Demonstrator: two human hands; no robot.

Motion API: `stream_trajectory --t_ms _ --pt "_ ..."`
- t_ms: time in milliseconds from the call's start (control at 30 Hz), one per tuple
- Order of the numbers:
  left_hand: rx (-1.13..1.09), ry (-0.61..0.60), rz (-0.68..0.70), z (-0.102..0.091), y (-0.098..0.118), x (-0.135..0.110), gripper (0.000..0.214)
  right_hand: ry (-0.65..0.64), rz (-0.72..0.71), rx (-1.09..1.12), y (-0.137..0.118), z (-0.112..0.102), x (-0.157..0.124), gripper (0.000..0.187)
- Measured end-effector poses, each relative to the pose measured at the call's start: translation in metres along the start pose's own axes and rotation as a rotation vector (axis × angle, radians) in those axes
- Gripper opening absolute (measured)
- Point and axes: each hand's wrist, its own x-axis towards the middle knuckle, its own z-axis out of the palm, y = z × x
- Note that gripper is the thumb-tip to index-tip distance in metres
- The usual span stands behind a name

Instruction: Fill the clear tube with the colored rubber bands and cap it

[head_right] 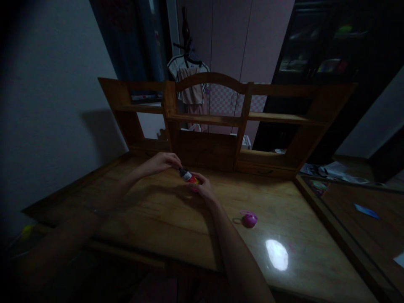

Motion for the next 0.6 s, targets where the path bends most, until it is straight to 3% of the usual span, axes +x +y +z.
stream_trajectory --t_ms 300,600 --pt "-0.039 0.019 -0.141 0.002 0.003 0.002 0.014 -0.007 0.02 0.018 0.0 0.0 0.0 0.054" --pt "-0.09 0.11 -0.19 0.013 0.006 0.004 0.009 0.002 0.021 0.018 -0.003 0.0 -0.002 0.054"
